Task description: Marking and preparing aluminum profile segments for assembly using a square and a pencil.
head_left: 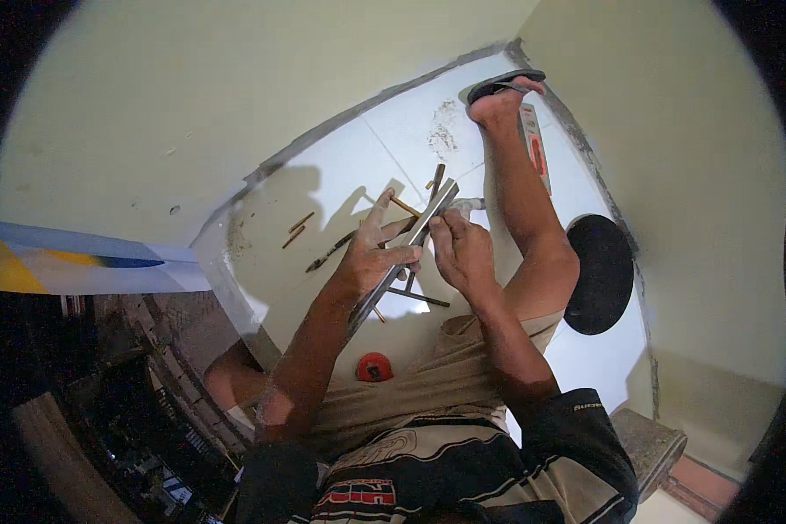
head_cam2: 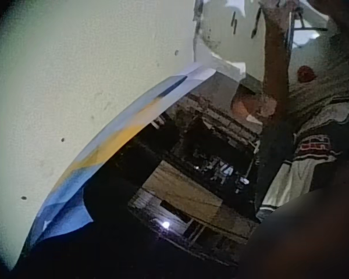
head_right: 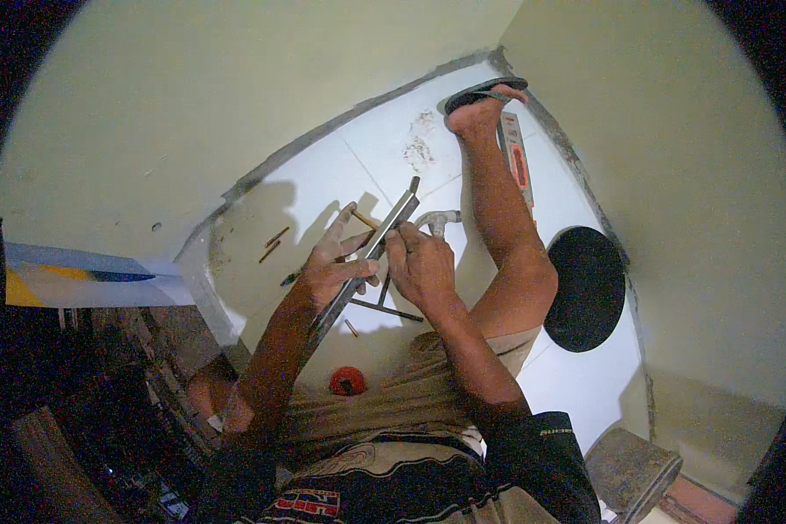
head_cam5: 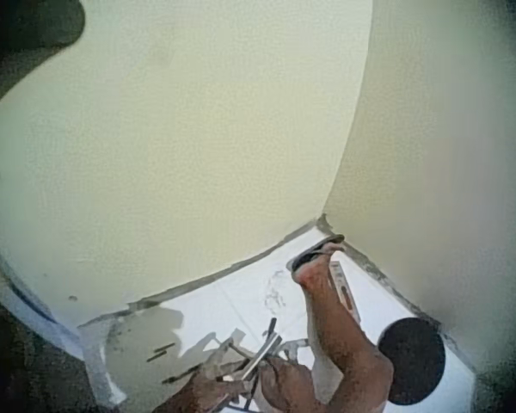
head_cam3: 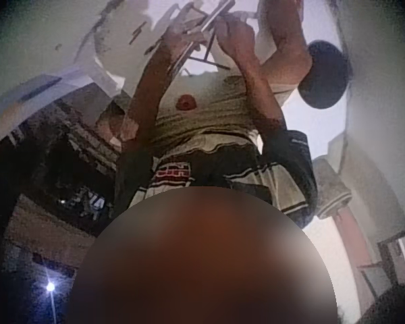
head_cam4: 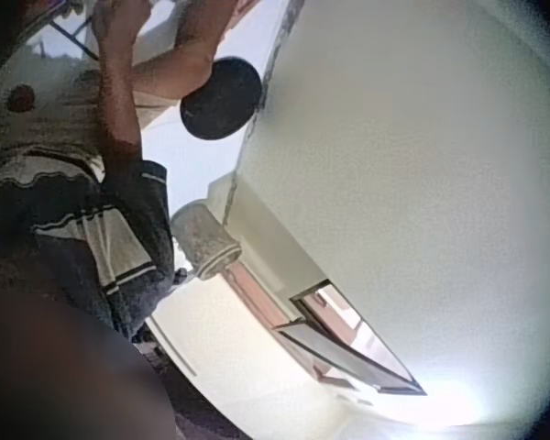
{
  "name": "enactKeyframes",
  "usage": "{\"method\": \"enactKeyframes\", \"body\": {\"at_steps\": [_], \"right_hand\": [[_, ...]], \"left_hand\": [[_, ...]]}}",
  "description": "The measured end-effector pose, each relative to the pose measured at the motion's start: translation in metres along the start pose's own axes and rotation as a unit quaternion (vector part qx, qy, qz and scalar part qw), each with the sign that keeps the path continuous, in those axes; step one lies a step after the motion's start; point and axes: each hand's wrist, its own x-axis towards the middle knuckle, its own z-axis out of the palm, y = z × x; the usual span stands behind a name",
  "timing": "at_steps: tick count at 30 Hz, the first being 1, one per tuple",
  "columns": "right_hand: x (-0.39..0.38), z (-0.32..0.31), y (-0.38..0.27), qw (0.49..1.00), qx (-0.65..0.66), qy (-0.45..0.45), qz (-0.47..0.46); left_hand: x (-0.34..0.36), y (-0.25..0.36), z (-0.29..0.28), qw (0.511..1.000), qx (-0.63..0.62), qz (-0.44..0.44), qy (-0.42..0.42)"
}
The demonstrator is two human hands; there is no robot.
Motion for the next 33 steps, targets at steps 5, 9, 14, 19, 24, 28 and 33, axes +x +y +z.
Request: {"method": "enactKeyframes", "body": {"at_steps": [5, 9, 14, 19, 24, 28, 33], "right_hand": [[-0.001, -0.007, 0.004, 0.989, 0.122, -0.024, 0.079], [-0.003, -0.010, 0.001, 1.000, -0.006, -0.003, -0.017], [0.000, 0.013, -0.005, 0.999, -0.006, -0.020, 0.025], [-0.002, 0.018, 0.028, 0.993, -0.038, -0.004, -0.107], [-0.003, 0.012, 0.025, 0.999, 0.025, 0.004, -0.047], [0.000, 0.015, 0.036, 0.994, 0.106, -0.023, -0.024], [-0.001, 0.012, 0.008, 0.998, -0.014, -0.010, -0.057]], "left_hand": [[0.000, 0.003, 0.004, 1.000, -0.010, 0.003, -0.004], [0.005, -0.002, 0.001, 1.000, -0.027, -0.002, 0.001], [0.008, -0.021, -0.017, 1.000, -0.011, 0.021, 0.012], [0.009, -0.037, -0.010, 0.991, -0.109, 0.075, -0.024], [0.004, -0.027, -0.007, 0.999, 0.007, 0.041, -0.006], [0.008, -0.030, -0.002, 0.989, 0.102, 0.107, 0.025], [0.014, -0.055, -0.022, 0.941, 0.261, 0.191, 0.096]]}}
